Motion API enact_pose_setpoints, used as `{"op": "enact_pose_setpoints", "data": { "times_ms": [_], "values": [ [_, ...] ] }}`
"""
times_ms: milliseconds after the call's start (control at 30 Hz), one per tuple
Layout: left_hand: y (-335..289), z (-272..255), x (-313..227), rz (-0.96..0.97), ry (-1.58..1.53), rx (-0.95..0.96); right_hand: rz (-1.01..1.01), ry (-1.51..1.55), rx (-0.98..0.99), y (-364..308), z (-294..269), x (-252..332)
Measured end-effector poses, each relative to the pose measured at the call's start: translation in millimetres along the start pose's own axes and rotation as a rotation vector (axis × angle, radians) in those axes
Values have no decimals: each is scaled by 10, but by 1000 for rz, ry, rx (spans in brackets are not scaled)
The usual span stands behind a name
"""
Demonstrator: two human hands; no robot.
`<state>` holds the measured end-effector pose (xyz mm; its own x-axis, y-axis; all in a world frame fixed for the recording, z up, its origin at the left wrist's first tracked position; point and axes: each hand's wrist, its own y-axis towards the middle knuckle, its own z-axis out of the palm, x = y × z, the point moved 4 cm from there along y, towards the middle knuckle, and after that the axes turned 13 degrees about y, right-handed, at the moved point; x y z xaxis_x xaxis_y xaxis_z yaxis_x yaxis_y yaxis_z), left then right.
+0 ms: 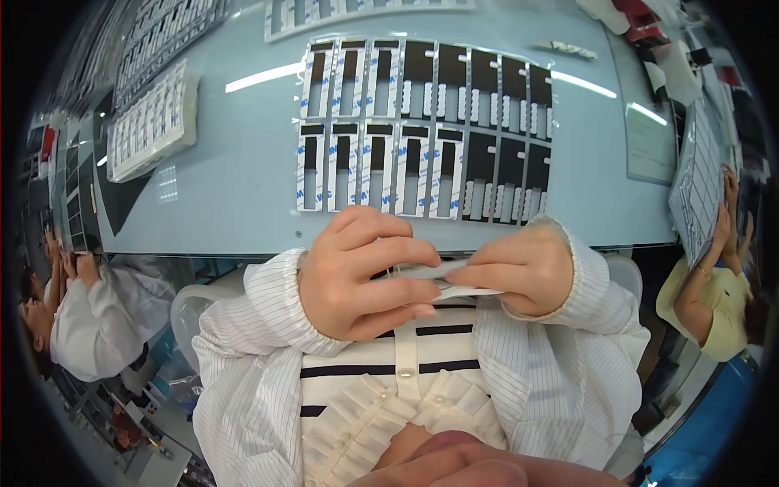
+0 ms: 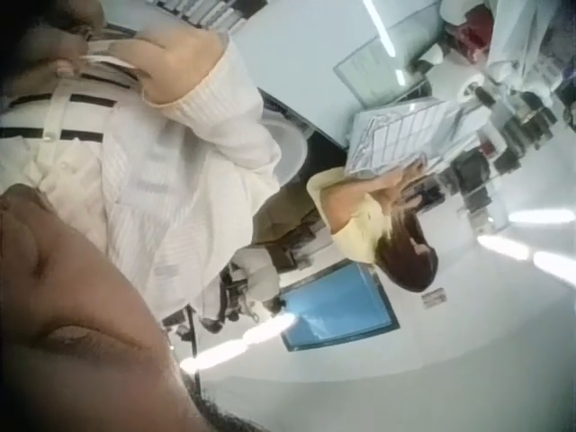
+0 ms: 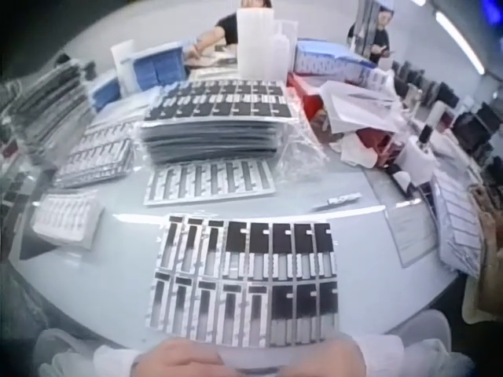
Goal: Peeling and applying adhesive strips to small electronic components on an assembly line.
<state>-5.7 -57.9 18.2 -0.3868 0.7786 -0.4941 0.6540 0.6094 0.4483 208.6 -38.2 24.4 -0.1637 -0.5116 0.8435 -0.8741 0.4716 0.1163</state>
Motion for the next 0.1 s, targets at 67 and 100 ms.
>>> {"op": "enact_pose_setpoints", "data": {
  "times_ms": [67,100],
  "values": [
    [56,-19,33,-29,36,21,46,66,-28,-145,-124,-41],
    [89,-45,39,-13,49,9,103,92,-1,-280,-260,-67]
  ]
}}
